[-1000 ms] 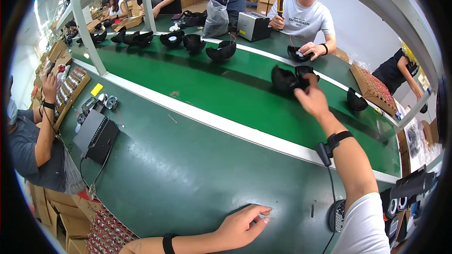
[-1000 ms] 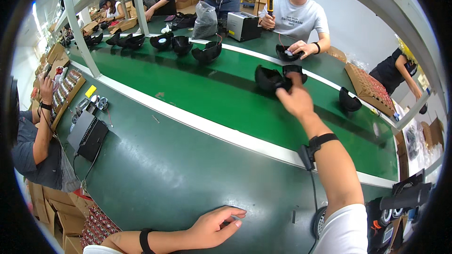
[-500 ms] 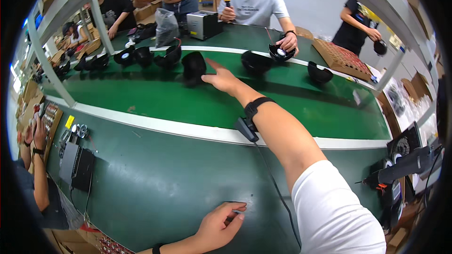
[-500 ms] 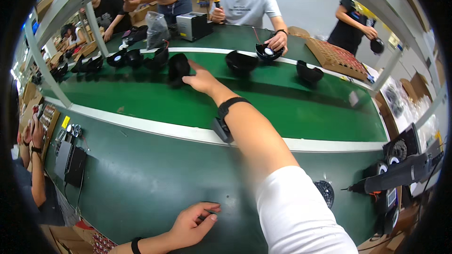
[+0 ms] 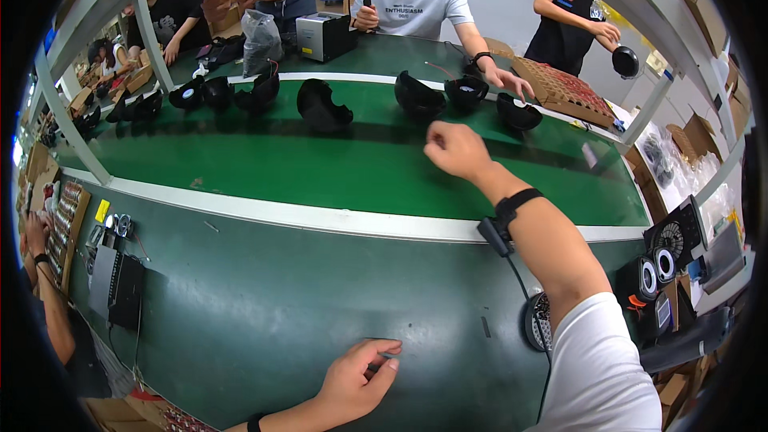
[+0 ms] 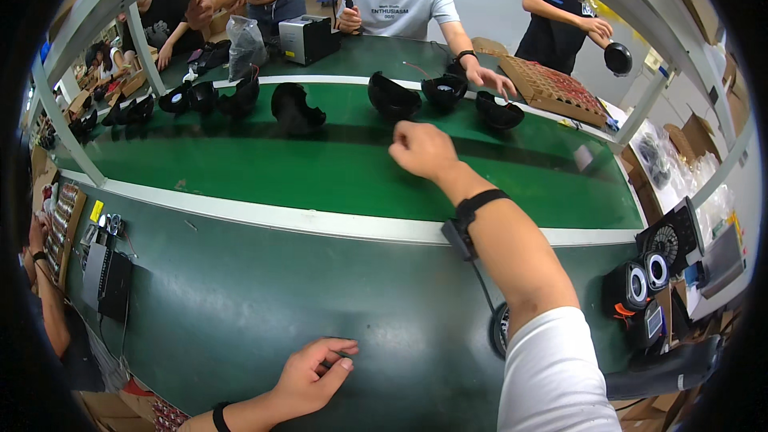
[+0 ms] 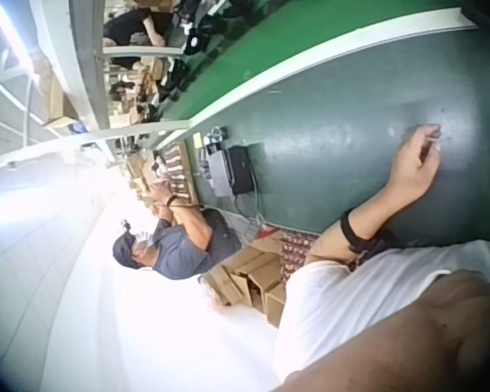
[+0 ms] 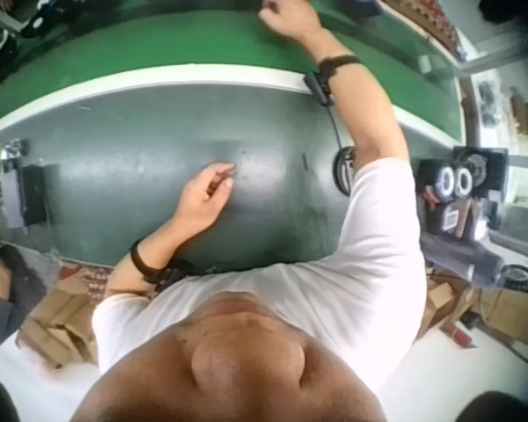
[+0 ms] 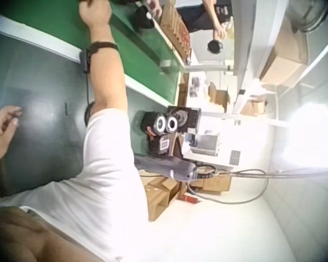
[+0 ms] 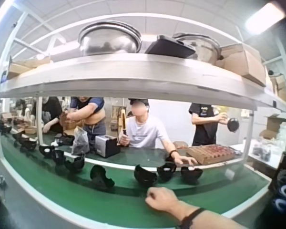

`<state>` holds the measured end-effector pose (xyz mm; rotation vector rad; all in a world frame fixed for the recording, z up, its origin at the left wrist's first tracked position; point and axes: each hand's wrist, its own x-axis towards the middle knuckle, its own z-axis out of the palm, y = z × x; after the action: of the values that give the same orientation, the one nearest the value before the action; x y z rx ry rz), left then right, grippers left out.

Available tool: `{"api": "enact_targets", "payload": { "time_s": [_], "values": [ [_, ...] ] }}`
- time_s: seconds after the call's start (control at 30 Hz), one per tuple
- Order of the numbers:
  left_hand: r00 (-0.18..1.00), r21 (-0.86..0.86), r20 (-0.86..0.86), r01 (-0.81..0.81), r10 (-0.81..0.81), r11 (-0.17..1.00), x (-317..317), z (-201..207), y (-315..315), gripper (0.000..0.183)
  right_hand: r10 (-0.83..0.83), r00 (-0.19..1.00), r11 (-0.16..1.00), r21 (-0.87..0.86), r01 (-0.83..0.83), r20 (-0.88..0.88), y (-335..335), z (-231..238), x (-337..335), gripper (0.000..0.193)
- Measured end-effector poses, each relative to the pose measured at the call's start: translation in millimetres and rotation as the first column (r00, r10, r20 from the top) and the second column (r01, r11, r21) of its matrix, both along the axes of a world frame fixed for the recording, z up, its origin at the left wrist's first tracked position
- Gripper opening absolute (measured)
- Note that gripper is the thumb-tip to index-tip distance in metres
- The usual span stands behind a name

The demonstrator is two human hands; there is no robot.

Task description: Assembling a speaker into its plastic housing using an electric screwdriver on a factory assembly line.

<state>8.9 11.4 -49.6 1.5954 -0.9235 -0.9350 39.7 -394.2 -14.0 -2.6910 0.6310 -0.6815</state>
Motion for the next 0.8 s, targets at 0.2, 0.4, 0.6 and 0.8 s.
{"api": "enact_targets", "payload": {
  "time_s": [0.2, 0.4, 0.6, 0.8],
  "values": [
    [0.998, -0.076, 0.061, 0.01, -0.006, 0.997, 2, -1, -2, 0.028, -0.184, 0.953, 0.975, 0.079, 0.209, -0.24, -50, -29, -54, 0.024],
    [0.999, 0.031, 0.021, 0.042, -0.043, 0.999, 2, -2, -3, 0.029, -0.269, 0.937, 0.939, 0.155, 0.306, -0.221, -36, -38, -50, 0.025],
    [0.999, -0.036, 0.046, 0.012, -0.01, 0.999, -3, -8, -1, 0.028, -0.227, 0.95, 0.967, 0.07, 0.247, -0.213, -15, -40, -21, 0.029],
    [0.993, -0.08, 0.104, 0.064, -0.056, 0.995, 1, -4, 0, 0.027, -0.246, 0.963, 0.969, -0.024, 0.245, -0.114, -3, -59, -11, 0.026]
  ]
}}
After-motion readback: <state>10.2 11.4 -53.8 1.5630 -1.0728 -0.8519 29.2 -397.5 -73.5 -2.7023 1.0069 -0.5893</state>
